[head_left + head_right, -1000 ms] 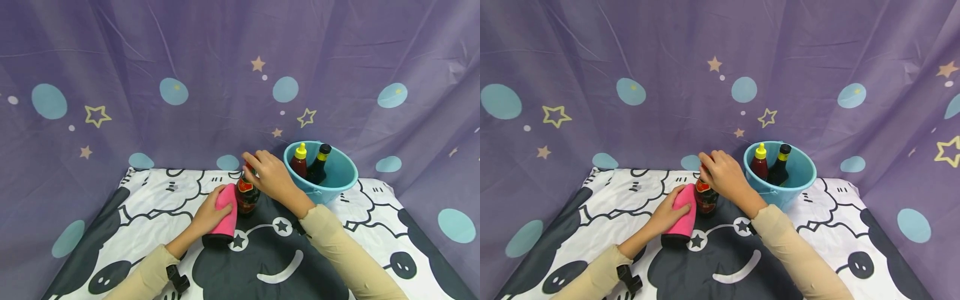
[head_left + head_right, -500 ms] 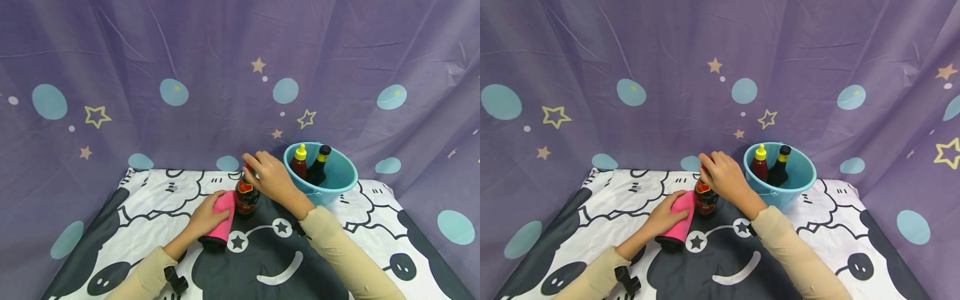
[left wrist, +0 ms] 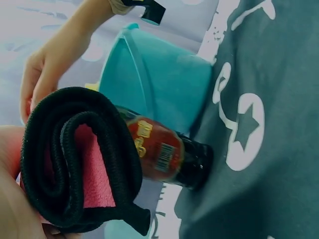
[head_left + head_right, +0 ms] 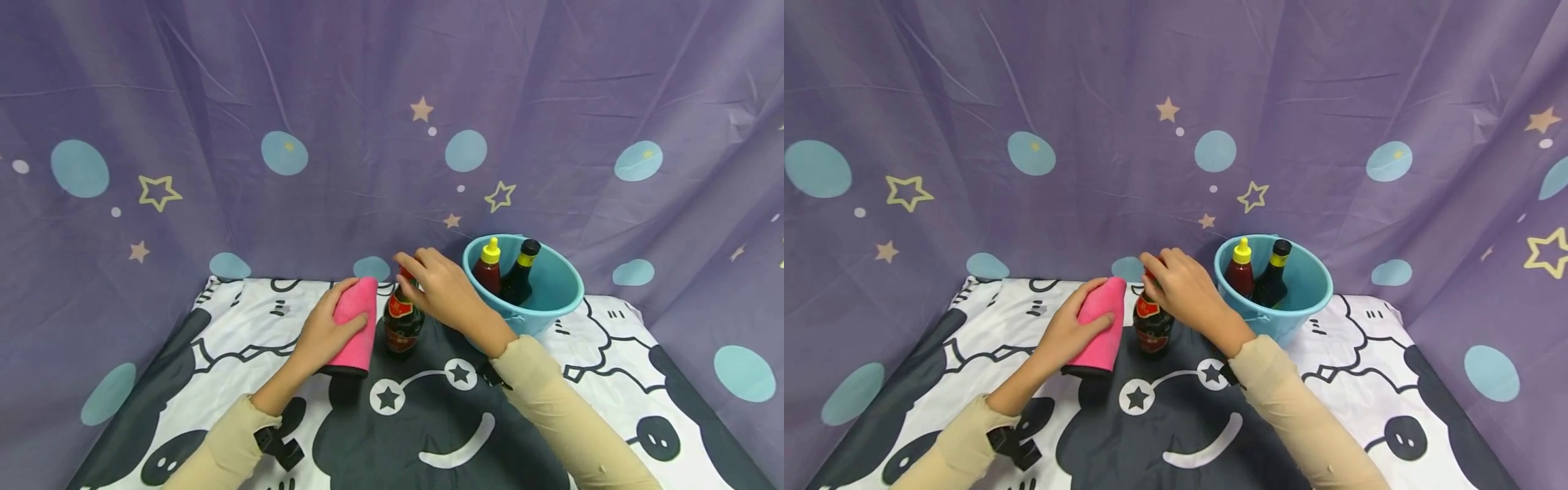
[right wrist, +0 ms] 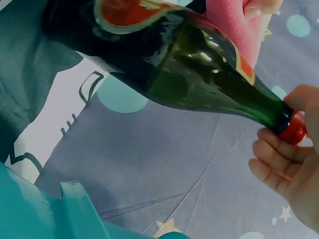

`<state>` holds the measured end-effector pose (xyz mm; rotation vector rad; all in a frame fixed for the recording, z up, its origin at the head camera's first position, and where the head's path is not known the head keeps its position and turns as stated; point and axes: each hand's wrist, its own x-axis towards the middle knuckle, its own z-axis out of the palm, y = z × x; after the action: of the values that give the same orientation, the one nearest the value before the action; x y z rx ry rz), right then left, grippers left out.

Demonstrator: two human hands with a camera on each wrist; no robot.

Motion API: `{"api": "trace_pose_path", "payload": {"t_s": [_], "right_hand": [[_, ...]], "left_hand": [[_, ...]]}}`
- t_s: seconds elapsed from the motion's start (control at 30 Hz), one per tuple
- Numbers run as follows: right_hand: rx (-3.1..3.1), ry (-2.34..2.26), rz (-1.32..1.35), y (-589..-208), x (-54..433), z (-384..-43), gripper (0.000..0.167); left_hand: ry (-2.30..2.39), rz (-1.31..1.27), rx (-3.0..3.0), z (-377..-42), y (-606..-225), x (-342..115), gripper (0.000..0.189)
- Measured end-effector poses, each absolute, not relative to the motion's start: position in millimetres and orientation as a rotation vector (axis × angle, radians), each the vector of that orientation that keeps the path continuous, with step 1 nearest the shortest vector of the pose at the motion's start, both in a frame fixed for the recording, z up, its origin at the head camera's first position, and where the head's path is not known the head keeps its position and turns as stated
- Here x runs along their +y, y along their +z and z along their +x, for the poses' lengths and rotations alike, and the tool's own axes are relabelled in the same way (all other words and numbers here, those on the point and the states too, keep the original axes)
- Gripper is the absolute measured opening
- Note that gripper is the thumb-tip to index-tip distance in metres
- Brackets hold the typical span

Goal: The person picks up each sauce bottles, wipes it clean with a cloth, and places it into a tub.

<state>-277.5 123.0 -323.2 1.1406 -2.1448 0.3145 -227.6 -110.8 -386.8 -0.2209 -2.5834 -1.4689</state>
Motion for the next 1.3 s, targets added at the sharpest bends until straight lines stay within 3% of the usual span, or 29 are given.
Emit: {"api": "trace_pose_path", "payload": {"t_s": [0.4, 0.67, 0.9, 1.3], "right_hand": [[-2.431, 0.480, 1.478, -300, 132, -286, 0.032], [-2.574, 0.425, 1.437, -295, 135, -286, 0.036], [-2.444, 0.345, 1.238, -305, 133, -283, 0.044], [-2.267, 0.384, 1.187, -318, 128, -283, 0.034]], "left_hand": [[-1.564, -0.301, -2.447, -230, -368, -108, 0.066], [-1.553, -0.333, -2.476, -235, -376, -105, 0.065], [-1.430, -0.384, -2.491, -242, -381, -97, 0.066], [-1.095, -0.519, -2.526, -241, -389, -93, 0.068]]}}
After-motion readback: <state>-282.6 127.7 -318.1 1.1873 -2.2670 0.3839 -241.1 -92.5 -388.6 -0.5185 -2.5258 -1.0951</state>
